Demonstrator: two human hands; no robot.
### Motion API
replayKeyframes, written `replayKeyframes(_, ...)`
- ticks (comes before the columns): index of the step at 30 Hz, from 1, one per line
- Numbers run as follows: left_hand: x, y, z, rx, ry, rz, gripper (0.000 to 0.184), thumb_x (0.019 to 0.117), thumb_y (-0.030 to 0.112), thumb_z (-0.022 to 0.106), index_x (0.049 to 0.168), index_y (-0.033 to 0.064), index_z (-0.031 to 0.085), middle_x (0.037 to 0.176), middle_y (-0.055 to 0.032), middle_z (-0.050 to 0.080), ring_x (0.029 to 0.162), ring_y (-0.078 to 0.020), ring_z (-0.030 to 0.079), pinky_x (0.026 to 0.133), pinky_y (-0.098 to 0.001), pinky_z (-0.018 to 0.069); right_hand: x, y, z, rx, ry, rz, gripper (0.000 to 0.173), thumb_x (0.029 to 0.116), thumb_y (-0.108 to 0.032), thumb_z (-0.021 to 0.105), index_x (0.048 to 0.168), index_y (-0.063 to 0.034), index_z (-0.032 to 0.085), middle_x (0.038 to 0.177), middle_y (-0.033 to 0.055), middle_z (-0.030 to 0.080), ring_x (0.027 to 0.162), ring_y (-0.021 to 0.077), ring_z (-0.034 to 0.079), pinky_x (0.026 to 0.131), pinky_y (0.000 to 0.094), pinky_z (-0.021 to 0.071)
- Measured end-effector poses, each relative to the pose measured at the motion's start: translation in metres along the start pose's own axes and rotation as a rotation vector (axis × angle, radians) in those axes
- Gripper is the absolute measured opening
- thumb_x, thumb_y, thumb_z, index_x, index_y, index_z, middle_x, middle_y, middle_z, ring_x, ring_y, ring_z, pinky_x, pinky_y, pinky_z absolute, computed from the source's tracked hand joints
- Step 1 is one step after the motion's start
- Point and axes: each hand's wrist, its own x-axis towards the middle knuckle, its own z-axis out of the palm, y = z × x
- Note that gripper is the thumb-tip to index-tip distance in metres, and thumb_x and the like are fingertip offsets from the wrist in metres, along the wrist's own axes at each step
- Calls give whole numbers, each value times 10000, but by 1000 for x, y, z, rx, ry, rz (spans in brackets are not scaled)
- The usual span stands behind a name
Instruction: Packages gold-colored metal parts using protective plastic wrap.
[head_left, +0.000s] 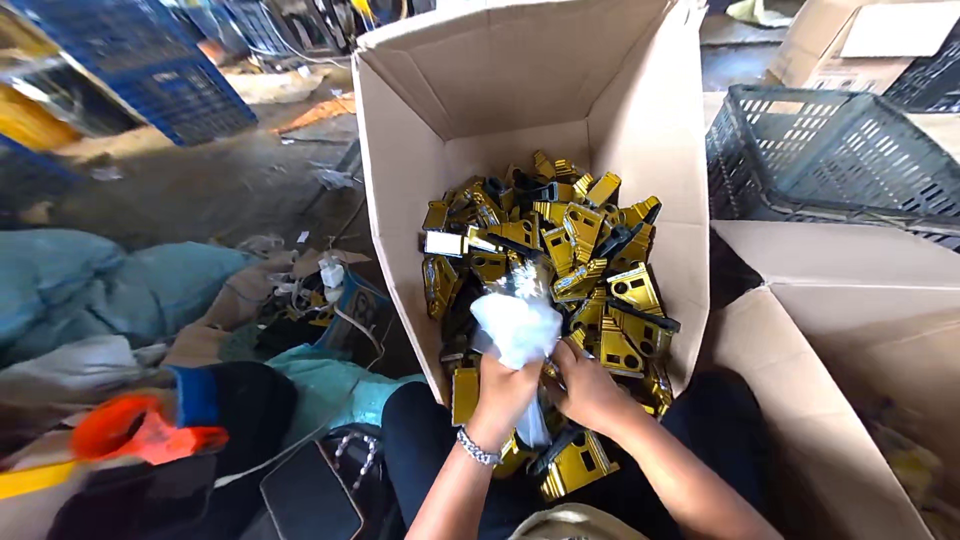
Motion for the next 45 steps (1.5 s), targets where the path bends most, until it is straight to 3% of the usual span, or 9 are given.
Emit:
replayKeyframes(6,10,-18,-9,618,-22,430,535,660,218,846,1012,-150,682,1011,-261,719,1018,-345,704,946,-464,545,21,8,11,506,148,41,732,826,-78,792,1441,117,445,1418,293,524,1352,335,501,1146,448,393)
replayKeyframes(11,3,-31,-10,414,211,300,571,770,122,829,1164,-210,583,1077,-255,698,1037,-229,697,970,-366,557,16,7,8,1096,170,71,582,883,-116,733,1405,28,519,1311,132,623,1170,126,613,989,291,524)
replayKeyframes(15,-28,-13,2,527,-4,439,473,708,244,796,951,-143,675,881,-189,727,882,-177,721,851,-306,567,16,19,24,1084,350,-57,592,841,-103,635,1375,105,486,1144,114,668,1010,71,644,914,257,539)
replayKeyframes(22,-17,-31,9,-47,-18,153,408,783,23,809,1130,-102,635,995,-88,748,930,-126,729,891,-314,612,18,13,14,1312,525,232,238,830,29,664,894,-84,465,751,-25,561,638,44,569,592,226,526)
replayKeyframes(28,-1,-4,-47,-134,59,-179,278,937,31,564,1205,-41,541,934,-56,743,795,-145,740,750,-337,645,-17,89,-47,1854,591,-751,376,910,-459,673,1021,-108,749,868,16,726,776,110,703,676,254,585)
replayKeyframes(31,-2,-15,-29,23,-21,-25,490,730,14,821,1158,-86,604,997,-41,739,933,-66,711,875,-274,608,-7,58,-45,1425,435,-345,454,1012,-538,504,1104,-141,703,950,-6,743,826,93,703,711,260,582)
replayKeyframes(34,-1,-17,3,11,-56,4,588,702,0,861,1207,-114,583,1071,-91,723,1020,-100,695,947,-285,581,5,17,-24,953,256,-106,212,957,-103,639,1127,19,671,976,23,707,847,80,682,774,278,599)
replayKeyframes(41,-2,4,-2,-232,-138,-287,311,802,13,762,1078,5,621,844,-22,714,723,-86,675,665,-247,582,-15,18,-10,1002,34,-13,130,993,-96,559,1016,0,643,826,-16,664,710,72,662,707,286,601)
replayKeyframes(45,-10,-10,-18,-11,-217,-101,488,756,-4,818,1185,-65,594,1039,-27,728,993,-51,689,921,-256,579,-18,25,-5,1053,0,67,145,1013,-73,518,1037,17,630,829,-8,656,705,84,659,707,295,601)
